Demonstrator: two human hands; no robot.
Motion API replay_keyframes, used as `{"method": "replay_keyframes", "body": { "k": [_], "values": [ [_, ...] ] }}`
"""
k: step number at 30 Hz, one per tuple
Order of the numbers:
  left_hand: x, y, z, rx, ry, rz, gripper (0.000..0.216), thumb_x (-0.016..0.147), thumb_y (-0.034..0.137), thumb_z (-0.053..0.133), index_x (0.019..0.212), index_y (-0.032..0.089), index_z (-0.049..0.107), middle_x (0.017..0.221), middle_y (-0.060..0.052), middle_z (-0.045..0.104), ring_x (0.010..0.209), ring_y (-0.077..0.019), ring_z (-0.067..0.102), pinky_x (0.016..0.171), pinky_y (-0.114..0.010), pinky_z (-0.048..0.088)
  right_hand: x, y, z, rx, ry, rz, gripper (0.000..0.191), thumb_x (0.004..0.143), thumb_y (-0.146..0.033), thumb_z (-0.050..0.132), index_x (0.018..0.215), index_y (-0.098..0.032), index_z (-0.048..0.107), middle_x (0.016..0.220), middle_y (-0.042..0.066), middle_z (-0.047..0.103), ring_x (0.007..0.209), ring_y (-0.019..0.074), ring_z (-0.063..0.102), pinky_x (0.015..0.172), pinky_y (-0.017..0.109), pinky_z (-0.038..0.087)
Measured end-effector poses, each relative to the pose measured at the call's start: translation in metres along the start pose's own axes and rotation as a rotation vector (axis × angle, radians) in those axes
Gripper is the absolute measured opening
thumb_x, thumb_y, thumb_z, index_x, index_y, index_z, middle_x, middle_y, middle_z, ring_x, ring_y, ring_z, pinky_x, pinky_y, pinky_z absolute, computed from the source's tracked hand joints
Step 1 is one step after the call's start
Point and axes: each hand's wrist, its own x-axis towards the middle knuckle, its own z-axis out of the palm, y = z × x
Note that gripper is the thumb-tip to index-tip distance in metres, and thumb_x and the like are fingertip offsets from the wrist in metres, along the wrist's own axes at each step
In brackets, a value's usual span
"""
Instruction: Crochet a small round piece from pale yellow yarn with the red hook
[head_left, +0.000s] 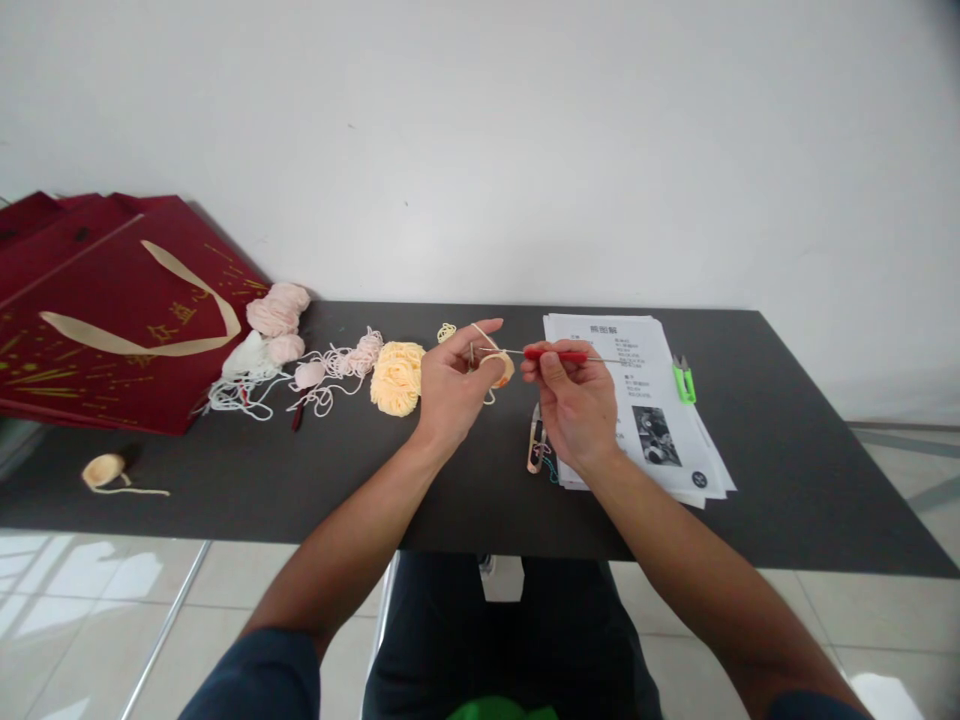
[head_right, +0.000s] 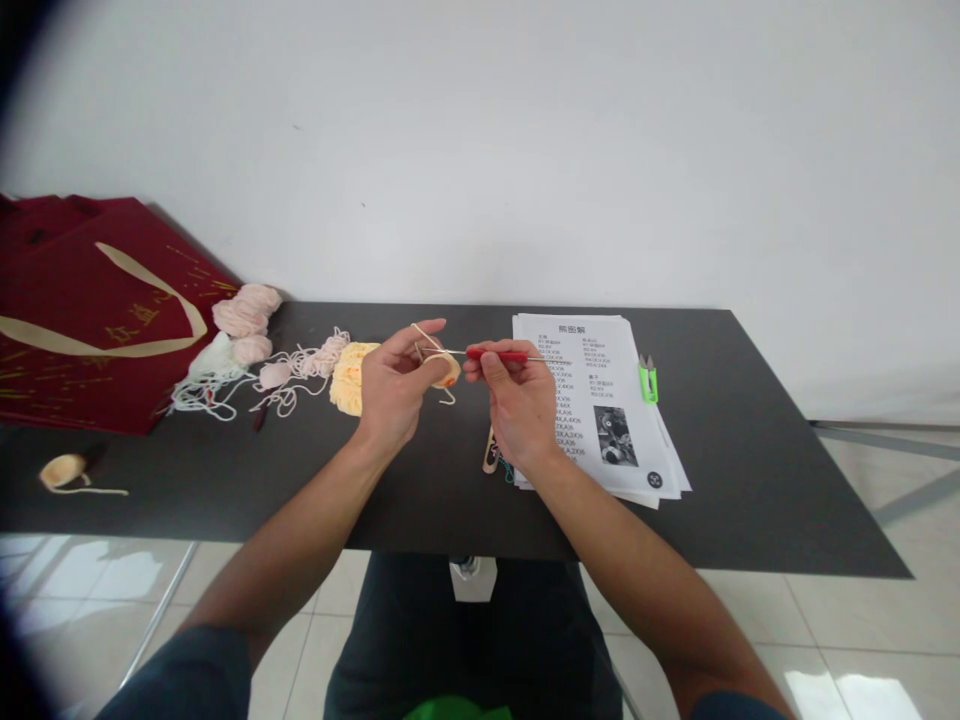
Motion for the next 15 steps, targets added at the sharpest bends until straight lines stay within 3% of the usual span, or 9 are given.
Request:
{"method": "replay_keyframes", "body": {
  "k": [15],
  "values": [
    [0.002, -0.001, -0.001, 0.035, 0.096, 0.073, 0.04, 0.07, 0.012, 0.078, 0.109, 0.022, 0.077, 0.074, 0.004, 0.063, 0.061, -0.0075, 0.054, 0.059, -0.022, 0.049, 0.002, 0.001, -0.013, -0.191, -0.029, -0.263, 0.014, 0.087, -0.02, 0.079, 0.092, -0.026, 0.067, 0.094, -0.002, 0.077, 0.07, 0.0104, 0.07, 0.064, 0.026, 0.057]
  ]
}}
